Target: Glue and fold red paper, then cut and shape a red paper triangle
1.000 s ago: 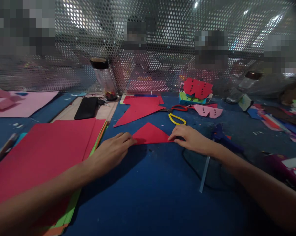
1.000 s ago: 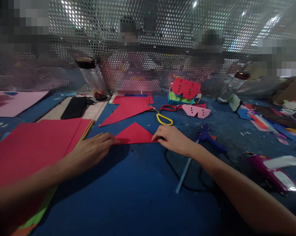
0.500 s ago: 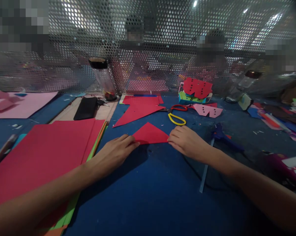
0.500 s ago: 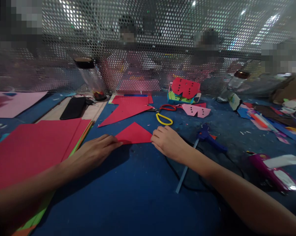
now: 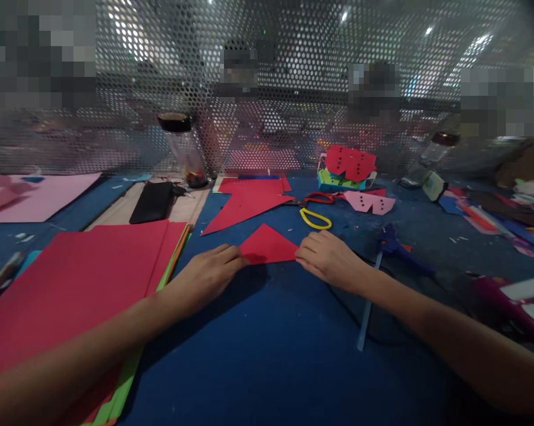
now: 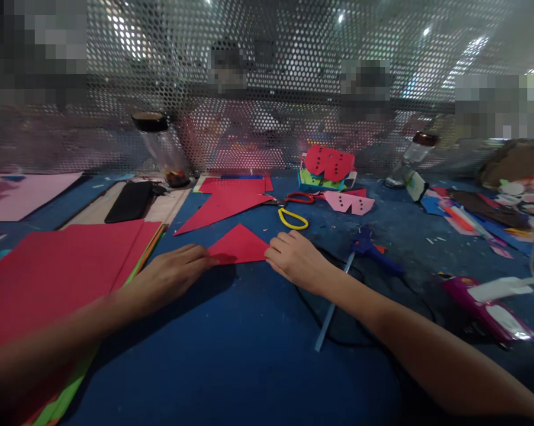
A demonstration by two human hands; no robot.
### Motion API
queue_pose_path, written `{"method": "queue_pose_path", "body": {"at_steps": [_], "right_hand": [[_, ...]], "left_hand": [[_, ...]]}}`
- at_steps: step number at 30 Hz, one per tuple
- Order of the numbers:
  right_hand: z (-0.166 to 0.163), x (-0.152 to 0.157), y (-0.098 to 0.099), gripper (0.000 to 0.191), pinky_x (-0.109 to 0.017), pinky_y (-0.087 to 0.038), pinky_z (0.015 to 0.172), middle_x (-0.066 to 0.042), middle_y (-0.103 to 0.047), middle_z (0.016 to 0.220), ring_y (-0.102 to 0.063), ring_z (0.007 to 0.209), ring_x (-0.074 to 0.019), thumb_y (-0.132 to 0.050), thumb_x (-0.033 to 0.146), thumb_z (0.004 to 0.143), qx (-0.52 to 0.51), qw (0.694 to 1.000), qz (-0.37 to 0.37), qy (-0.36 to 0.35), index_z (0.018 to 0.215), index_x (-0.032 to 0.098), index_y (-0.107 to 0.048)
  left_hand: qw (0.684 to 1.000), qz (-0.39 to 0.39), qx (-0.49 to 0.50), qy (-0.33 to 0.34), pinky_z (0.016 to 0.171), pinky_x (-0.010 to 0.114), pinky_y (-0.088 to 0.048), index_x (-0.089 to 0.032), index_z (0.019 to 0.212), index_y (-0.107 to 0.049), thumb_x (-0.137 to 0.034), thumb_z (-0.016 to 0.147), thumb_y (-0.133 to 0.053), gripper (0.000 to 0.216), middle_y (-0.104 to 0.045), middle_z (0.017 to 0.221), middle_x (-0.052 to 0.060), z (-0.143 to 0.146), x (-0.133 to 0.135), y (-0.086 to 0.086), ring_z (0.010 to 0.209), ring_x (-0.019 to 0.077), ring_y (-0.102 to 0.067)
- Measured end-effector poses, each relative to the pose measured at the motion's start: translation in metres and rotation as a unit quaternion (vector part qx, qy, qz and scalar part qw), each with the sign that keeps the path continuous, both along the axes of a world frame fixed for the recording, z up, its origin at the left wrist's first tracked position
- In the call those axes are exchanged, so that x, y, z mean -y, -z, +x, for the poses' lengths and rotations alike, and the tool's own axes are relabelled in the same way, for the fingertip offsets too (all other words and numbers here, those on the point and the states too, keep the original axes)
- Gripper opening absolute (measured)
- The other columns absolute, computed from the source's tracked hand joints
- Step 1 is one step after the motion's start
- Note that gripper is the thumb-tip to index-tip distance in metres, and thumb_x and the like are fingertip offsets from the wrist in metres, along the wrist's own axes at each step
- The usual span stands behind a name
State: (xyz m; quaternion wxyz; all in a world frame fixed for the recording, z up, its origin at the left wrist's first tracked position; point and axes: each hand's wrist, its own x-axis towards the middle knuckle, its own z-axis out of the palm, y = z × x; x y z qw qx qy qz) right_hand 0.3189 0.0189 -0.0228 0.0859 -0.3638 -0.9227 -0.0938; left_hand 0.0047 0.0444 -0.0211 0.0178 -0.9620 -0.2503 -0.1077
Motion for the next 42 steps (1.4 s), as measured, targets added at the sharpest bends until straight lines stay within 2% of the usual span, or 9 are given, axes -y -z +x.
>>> {"method": "queue_pose_path", "body": {"at_steps": [3,6,12,18,25,30,34,42], "right_hand": [[0.000,-0.001,0.002,0.018,-0.036,-0.031,0.075,-0.009,-0.066,0.095,-0.052,0.088,-0.0233,-0.049,0.021,0.101,0.010,1.000,0.011,-0.006,0.099,0.018,-0.066],[0.001,-0.001,0.003,0.017,-0.036,-0.031,0.075,-0.008,-0.066,0.094,-0.052,0.088,-0.0230,-0.050,0.022,0.101,0.009,1.000,0.011,-0.009,0.097,0.018,-0.066],[-0.001,0.002,0.001,0.014,-0.035,-0.032,0.078,-0.006,-0.066,0.092,-0.054,0.088,-0.0209,-0.053,0.022,0.099,-0.047,0.998,-0.041,0.021,0.092,0.019,-0.065],[-0.003,0.001,-0.002,0.011,-0.033,-0.034,0.079,-0.003,-0.065,0.086,-0.056,0.084,-0.0188,-0.057,0.021,0.096,-0.128,0.980,-0.123,0.089,0.087,0.019,-0.063],[0.000,-0.006,0.005,0.008,-0.033,-0.037,0.081,-0.003,-0.065,0.091,-0.057,0.088,-0.0187,-0.060,0.024,0.097,-0.165,0.967,-0.155,0.118,0.093,0.020,-0.065],[0.001,-0.007,0.009,0.004,-0.032,-0.038,0.080,-0.003,-0.064,0.093,-0.056,0.089,-0.0192,-0.062,0.023,0.096,-0.180,0.962,-0.163,0.122,0.094,0.020,-0.063],[0.002,-0.007,0.008,0.004,-0.035,-0.038,0.087,-0.003,-0.063,0.097,-0.056,0.096,-0.0204,-0.060,0.022,0.096,-0.182,0.960,-0.173,0.126,0.094,0.020,-0.063],[0.012,-0.014,0.010,0.010,-0.038,-0.041,0.091,-0.005,-0.065,0.102,-0.056,0.101,-0.0218,-0.060,0.018,0.094,-0.210,0.944,-0.232,0.105,0.100,0.022,-0.066]], "left_hand": [[1.000,0.028,-0.005,0.003,0.077,0.032,-0.053,-0.015,0.106,-0.064,-0.018,0.105,-0.036,0.028,-0.065,0.095,0.009,0.001,0.000,0.001,0.088,0.0200,-0.061],[1.000,0.024,-0.009,-0.001,0.078,0.033,-0.052,-0.014,0.101,-0.065,-0.018,0.104,-0.038,0.027,-0.065,0.093,0.009,0.002,0.000,0.003,0.088,0.0204,-0.061],[0.995,-0.066,0.050,-0.049,0.082,0.032,-0.050,-0.017,0.101,-0.067,-0.018,0.101,-0.044,0.023,-0.065,0.098,0.007,0.005,0.000,0.004,0.093,0.0204,-0.063],[0.972,-0.176,0.101,-0.119,0.080,0.031,-0.048,-0.020,0.097,-0.068,-0.022,0.096,-0.050,0.019,-0.066,0.100,0.005,0.007,-0.003,-0.002,0.093,0.0204,-0.063],[0.951,-0.212,0.115,-0.191,0.071,0.031,-0.046,-0.019,0.091,-0.064,-0.026,0.093,-0.051,0.015,-0.066,0.091,0.004,0.007,-0.007,-0.004,0.078,0.0194,-0.061],[0.948,-0.218,0.131,-0.189,0.072,0.031,-0.045,-0.020,0.088,-0.064,-0.025,0.090,-0.052,0.013,-0.066,0.094,0.005,0.006,-0.010,-0.001,0.081,0.0198,-0.061],[0.947,-0.221,0.137,-0.190,0.072,0.032,-0.046,-0.020,0.087,-0.065,-0.024,0.091,-0.051,0.015,-0.066,0.094,0.005,0.005,-0.012,0.002,0.082,0.0202,-0.061],[0.952,-0.216,0.156,-0.150,0.085,0.032,-0.048,-0.022,0.093,-0.070,-0.023,0.095,-0.051,0.019,-0.067,0.102,0.004,-0.009,-0.015,0.011,0.096,0.0202,-0.063]]}}
